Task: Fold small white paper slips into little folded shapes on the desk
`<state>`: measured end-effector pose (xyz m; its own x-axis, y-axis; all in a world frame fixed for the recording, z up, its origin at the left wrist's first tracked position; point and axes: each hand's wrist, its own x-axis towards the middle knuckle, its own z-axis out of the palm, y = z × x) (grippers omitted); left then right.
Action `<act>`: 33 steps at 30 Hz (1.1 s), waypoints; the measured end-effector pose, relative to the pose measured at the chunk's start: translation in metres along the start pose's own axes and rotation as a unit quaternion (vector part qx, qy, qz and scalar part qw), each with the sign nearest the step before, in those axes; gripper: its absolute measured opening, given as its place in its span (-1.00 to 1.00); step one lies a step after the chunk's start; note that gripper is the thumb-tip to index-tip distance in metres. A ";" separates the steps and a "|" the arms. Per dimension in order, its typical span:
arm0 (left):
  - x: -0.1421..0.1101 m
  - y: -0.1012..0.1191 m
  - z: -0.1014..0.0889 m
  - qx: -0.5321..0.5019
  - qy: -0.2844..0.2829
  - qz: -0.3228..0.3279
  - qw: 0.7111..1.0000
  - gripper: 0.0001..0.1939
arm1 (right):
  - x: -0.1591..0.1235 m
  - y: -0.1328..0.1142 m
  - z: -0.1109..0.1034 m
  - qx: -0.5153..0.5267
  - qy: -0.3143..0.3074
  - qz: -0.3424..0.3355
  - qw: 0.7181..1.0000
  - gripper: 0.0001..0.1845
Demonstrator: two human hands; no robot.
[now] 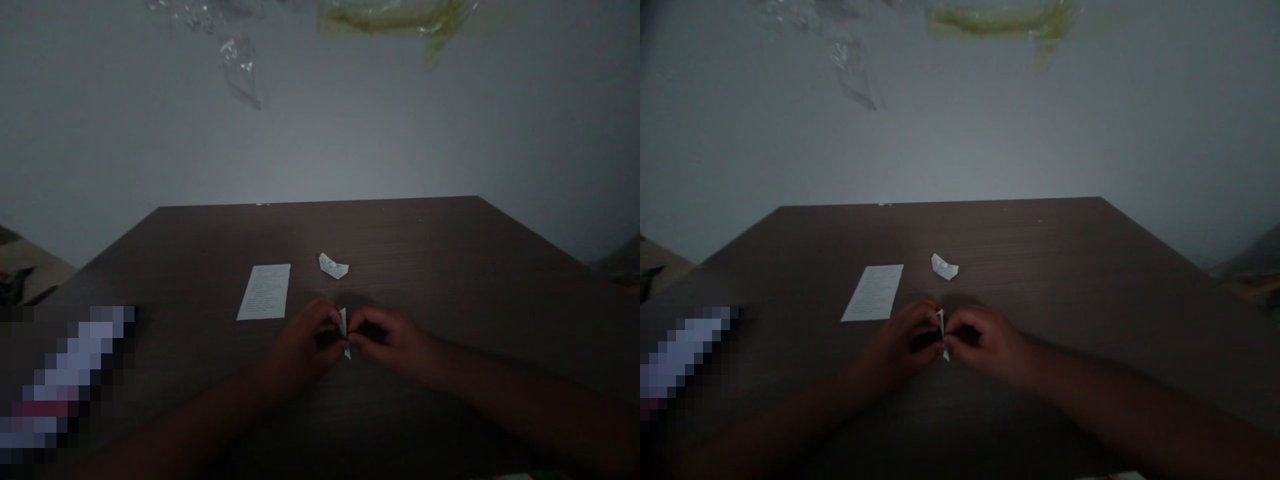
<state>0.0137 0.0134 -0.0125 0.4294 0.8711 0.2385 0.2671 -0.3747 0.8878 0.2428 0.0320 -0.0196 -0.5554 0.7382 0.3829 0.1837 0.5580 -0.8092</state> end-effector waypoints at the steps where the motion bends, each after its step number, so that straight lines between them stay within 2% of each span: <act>1: 0.000 0.001 0.001 0.003 0.002 0.001 1.000 -0.79 | 0.000 0.001 0.000 0.003 0.004 0.019 1.000 -0.96; 5: 0.001 0.004 0.001 0.023 0.000 0.005 1.000 -0.80 | 0.001 0.004 0.002 0.049 0.006 0.069 0.996 -0.90; 9: 0.000 0.001 0.001 -0.018 -0.001 -0.012 1.000 -0.79 | 0.002 0.007 0.003 0.094 0.002 0.110 0.990 -0.86; 15: 0.000 -0.010 0.004 -0.103 0.004 -0.046 0.994 -0.71 | 0.003 0.007 0.002 0.099 0.009 0.115 0.988 -0.88; 20: 0.001 -0.012 0.005 -0.122 0.005 -0.085 0.989 -0.63 | 0.004 0.004 0.003 0.100 0.015 0.113 0.988 -0.88; 22: 0.001 -0.011 0.006 -0.109 0.016 -0.088 0.990 -0.53 | 0.003 0.003 0.005 0.100 0.025 0.114 0.988 -0.90; 27: -0.005 -0.004 0.009 0.022 0.028 -0.034 0.999 -0.29 | 0.003 -0.001 0.013 0.057 0.075 0.113 0.989 -0.92; 30: -0.009 0.003 0.012 0.092 0.018 0.020 0.995 -0.34 | 0.004 -0.003 0.015 0.015 0.086 0.107 0.990 -0.78; 33: -0.011 0.009 0.014 0.121 -0.002 0.063 0.991 -0.38 | 0.004 -0.002 0.013 0.001 0.094 0.116 0.989 -0.68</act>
<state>0.0239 -0.0040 -0.0123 0.4752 0.8118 0.3393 0.4095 -0.5454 0.7313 0.2290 0.0288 -0.0221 -0.3377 0.9040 0.2621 0.2869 0.3641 -0.8861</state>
